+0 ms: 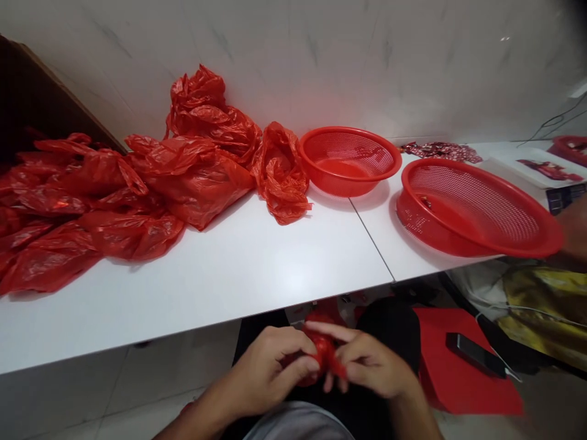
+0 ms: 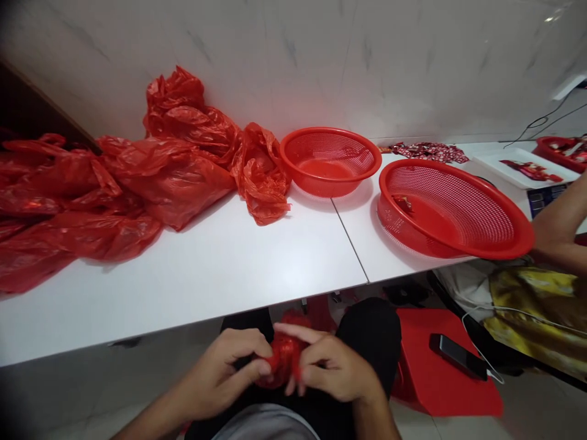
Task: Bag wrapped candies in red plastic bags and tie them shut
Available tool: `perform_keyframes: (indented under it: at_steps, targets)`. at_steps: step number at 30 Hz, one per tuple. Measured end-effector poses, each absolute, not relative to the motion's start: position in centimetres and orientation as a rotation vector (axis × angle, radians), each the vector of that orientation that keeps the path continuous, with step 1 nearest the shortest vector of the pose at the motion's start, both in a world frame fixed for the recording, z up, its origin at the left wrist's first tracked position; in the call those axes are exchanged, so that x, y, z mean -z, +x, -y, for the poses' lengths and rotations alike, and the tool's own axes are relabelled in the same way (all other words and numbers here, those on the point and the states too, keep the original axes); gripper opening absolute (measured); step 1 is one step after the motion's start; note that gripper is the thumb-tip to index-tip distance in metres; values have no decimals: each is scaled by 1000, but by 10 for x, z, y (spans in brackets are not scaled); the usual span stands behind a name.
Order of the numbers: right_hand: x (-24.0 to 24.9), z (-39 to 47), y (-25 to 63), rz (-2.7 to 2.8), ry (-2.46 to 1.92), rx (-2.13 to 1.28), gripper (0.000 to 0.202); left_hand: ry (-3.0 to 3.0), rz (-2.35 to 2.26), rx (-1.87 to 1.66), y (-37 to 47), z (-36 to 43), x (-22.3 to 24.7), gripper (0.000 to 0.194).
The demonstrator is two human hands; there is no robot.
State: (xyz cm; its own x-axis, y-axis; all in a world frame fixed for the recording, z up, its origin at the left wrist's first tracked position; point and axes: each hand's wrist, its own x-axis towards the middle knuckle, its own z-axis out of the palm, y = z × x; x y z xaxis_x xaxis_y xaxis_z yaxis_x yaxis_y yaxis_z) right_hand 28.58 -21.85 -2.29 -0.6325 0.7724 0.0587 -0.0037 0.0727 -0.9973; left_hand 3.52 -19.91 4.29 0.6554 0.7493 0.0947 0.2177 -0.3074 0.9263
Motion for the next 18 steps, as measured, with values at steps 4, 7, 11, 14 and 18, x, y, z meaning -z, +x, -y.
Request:
perform_keyframes:
  at_steps: [4,7,11,14,18]
  targets:
    - [28,209,244,1806,-677,-1713,59,1919,-826,-684,36,202,-41,15]
    - [27,207,247,1679,-646,-1845,61,1840,-1084,-798,12,206,-37,65]
    - [-3,203,240,1666,-445,-1847,54,1895,-1079,-607,4,222,-37,131]
    - [-37,196,216,1756,-216,-1684,54,1863,-931,-483,17,229,-40,74]
    - [-61,179,207,1747,-286,-1507,46,1606,-997,-559,-6,215,-54,21]
